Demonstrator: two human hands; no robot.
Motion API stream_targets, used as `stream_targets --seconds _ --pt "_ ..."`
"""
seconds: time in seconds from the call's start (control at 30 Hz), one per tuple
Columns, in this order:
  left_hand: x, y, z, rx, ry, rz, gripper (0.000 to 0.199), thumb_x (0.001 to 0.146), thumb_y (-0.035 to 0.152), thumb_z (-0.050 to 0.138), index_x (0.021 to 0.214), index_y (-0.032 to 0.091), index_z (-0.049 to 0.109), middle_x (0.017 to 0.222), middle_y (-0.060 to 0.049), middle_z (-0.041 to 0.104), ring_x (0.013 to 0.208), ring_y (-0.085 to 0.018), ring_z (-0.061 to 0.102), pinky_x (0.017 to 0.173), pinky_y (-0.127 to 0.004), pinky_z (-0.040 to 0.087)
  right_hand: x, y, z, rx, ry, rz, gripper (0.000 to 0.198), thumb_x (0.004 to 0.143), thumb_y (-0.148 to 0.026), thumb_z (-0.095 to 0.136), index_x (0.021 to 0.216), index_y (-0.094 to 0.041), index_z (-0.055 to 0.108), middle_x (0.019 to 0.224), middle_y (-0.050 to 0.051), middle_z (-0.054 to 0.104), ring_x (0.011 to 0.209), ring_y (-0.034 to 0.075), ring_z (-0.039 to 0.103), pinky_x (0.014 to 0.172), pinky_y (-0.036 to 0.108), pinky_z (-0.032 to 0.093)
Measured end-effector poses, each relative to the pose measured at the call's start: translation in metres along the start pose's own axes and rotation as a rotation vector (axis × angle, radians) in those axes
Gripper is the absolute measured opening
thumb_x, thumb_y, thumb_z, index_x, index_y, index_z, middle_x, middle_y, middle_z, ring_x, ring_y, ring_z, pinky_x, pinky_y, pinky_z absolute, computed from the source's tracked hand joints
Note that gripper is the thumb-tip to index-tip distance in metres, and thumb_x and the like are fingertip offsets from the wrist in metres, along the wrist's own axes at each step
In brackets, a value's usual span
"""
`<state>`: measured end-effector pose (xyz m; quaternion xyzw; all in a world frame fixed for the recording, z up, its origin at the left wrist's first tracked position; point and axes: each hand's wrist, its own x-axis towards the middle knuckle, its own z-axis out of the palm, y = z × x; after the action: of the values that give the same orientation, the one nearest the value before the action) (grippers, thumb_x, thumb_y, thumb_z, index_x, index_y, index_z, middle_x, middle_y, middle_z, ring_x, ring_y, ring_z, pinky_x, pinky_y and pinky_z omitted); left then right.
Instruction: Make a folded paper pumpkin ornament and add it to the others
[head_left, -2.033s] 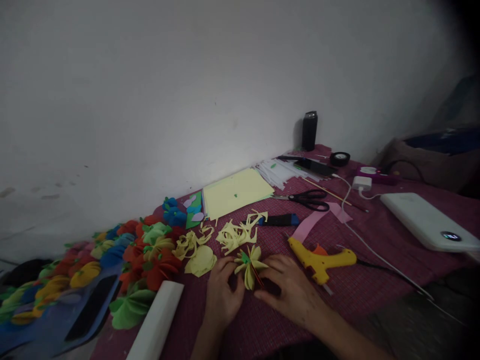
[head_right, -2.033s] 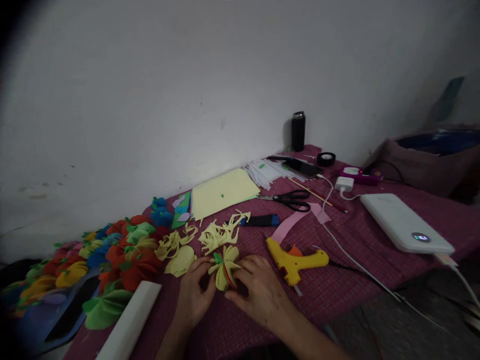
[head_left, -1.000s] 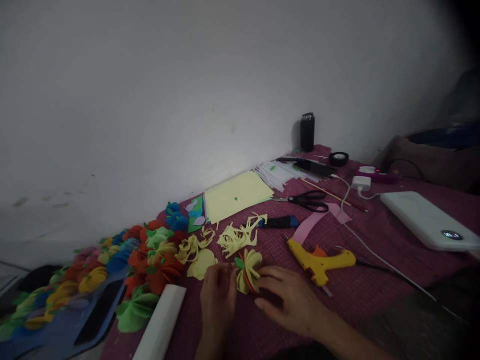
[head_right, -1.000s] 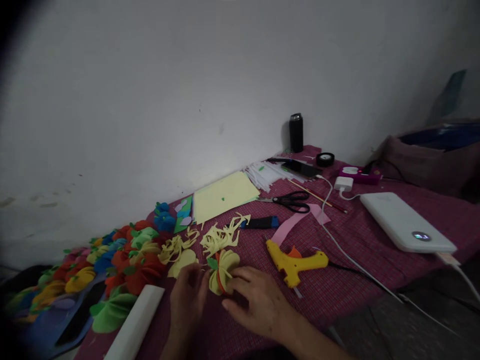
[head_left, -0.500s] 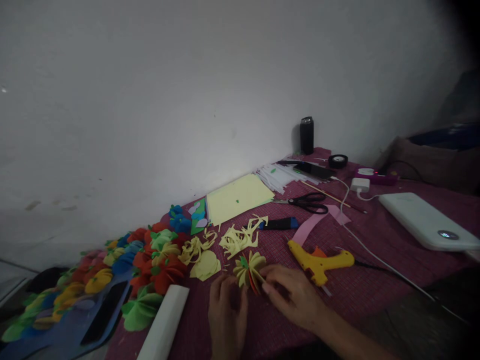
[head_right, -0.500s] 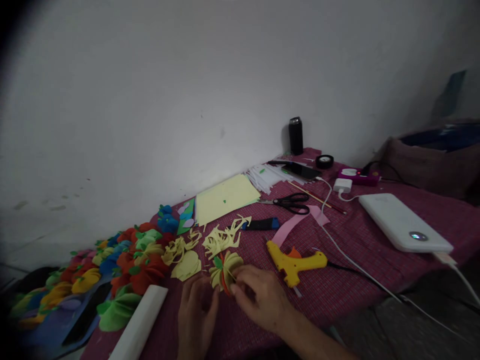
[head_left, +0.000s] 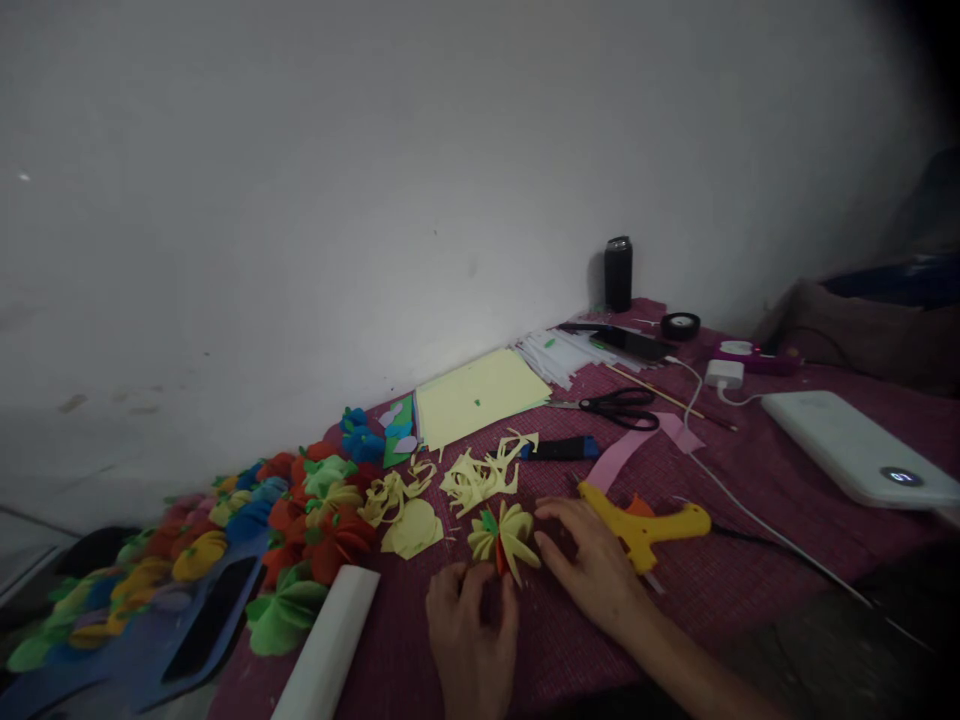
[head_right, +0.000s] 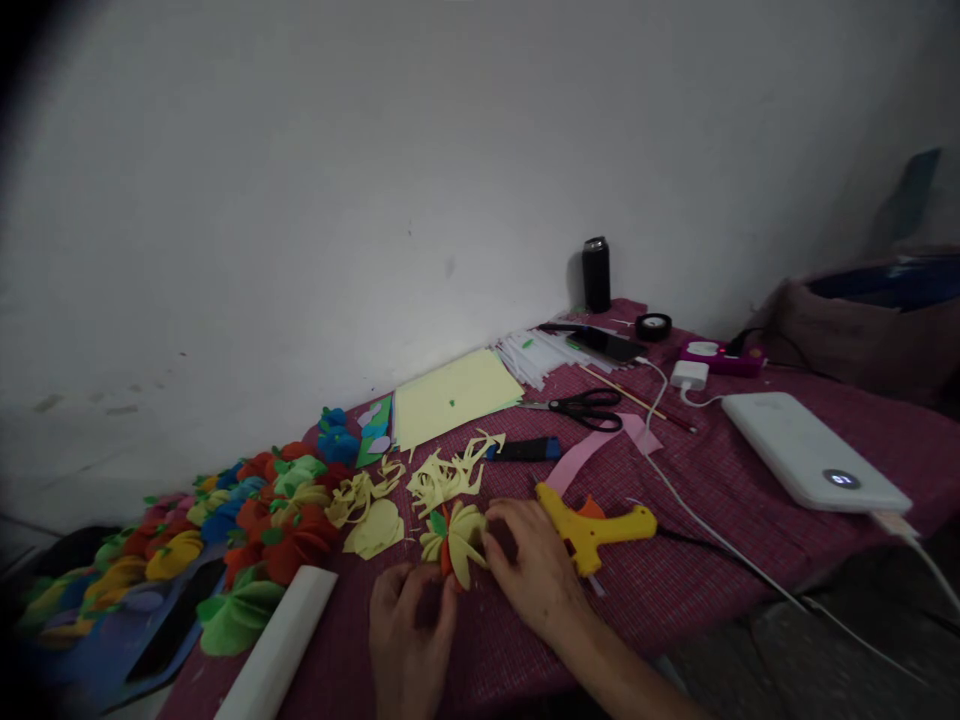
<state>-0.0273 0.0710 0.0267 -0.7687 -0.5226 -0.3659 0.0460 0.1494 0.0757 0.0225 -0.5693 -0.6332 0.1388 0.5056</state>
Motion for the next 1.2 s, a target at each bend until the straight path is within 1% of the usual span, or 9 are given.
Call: stream_targets --seconds 0.17,0.3,0.4,0.5,0.63,0.8,0.9,1.0,1.2 --pt "-0.002 -0.005 0.003 0.026 0.031 -0.013 0.009 0.077 0.028 0.059 0.082 0.022 0.064 0.092 -0.007 0.055 0.084 -0.023 0.054 0.074 -0.042 0.046 -0.001 0.003 0.004 0.039 -0.037 -0.010 0.023 0.080 -0.013 0.051 0.101 -0.021 0.057 0.102 0.005 0.064 0.098 0.021 0.057 0.088 0.041 0.045" --pt "-0.004 -0.010 0.006 -0.108 0.043 -0.066 0.011 0.080 0.026 0.056 0.086 0.020 0.064 0.103 -0.009 0.056 0.093 -0.023 0.057 0.079 -0.039 0.050 0.000 -0.001 0.003 0.044 -0.074 0.050 0.022 0.078 -0.012 0.052 0.098 -0.021 0.058 0.096 0.005 0.065 0.091 0.021 0.059 0.082 0.037 0.048" --pt "-0.004 -0.016 0.007 -0.188 0.024 -0.101 0.012 0.080 0.024 0.055 0.084 0.020 0.064 0.099 -0.009 0.059 0.089 -0.021 0.061 0.077 -0.036 0.052 0.001 -0.005 0.001 0.041 -0.115 0.059 0.015 0.078 -0.014 0.055 0.091 -0.021 0.059 0.089 0.003 0.066 0.084 0.020 0.060 0.077 0.035 0.048" --pt "0.000 -0.024 0.003 -0.257 -0.035 -0.109 0.012 0.081 0.025 0.054 0.082 0.020 0.065 0.096 -0.008 0.063 0.087 -0.021 0.063 0.076 -0.034 0.053 0.000 -0.007 0.001 0.034 -0.187 0.029 0.009 0.081 -0.015 0.054 0.081 -0.022 0.060 0.079 0.001 0.066 0.076 0.018 0.060 0.071 0.031 0.048" --pt "0.014 -0.038 -0.008 -0.377 -0.145 -0.135 0.014 0.081 0.028 0.055 0.077 0.020 0.066 0.095 -0.008 0.066 0.092 -0.021 0.062 0.081 -0.035 0.051 -0.007 -0.017 0.002 0.040 -0.259 -0.021 0.015 0.082 -0.012 0.051 0.079 -0.022 0.062 0.079 0.000 0.066 0.076 0.016 0.061 0.071 0.027 0.048" --pt "0.034 -0.057 -0.020 -0.664 -0.377 -0.254 0.016 0.080 0.033 0.058 0.082 0.019 0.067 0.093 -0.006 0.067 0.088 -0.019 0.062 0.079 -0.031 0.050 -0.019 -0.040 0.003 0.148 -0.371 -0.040 0.020 0.079 -0.014 0.055 0.093 -0.024 0.063 0.089 -0.001 0.069 0.078 0.014 0.063 0.072 0.024 0.049" --pt "0.041 -0.068 -0.019 -0.777 -0.452 -0.306 0.017 0.079 0.034 0.059 0.082 0.018 0.065 0.089 -0.005 0.067 0.083 -0.018 0.062 0.075 -0.030 0.050 -0.025 -0.046 0.006 0.173 -0.427 -0.105 0.025 0.083 -0.014 0.048 0.101 -0.026 0.062 0.094 -0.001 0.068 0.083 0.014 0.063 0.076 0.024 0.048" --pt "0.042 -0.074 -0.016 -0.819 -0.482 -0.316 0.018 0.078 0.034 0.060 0.079 0.017 0.063 0.089 -0.005 0.067 0.083 -0.018 0.061 0.075 -0.029 0.049 -0.028 -0.042 0.010 0.134 -0.434 -0.129 0.026 0.085 -0.013 0.043 0.100 -0.025 0.062 0.092 0.000 0.068 0.083 0.014 0.063 0.076 0.025 0.048" --pt "0.043 -0.074 -0.015 -0.887 -0.532 -0.323 0.013 0.080 0.030 0.059 0.076 0.018 0.060 0.084 -0.002 0.065 0.079 -0.015 0.059 0.074 -0.027 0.046 -0.025 -0.032 0.007 0.086 -0.329 -0.014 0.010 0.083 -0.018 0.049 0.081 -0.022 0.058 0.073 -0.001 0.063 0.064 0.014 0.060 0.060 0.025 0.046"
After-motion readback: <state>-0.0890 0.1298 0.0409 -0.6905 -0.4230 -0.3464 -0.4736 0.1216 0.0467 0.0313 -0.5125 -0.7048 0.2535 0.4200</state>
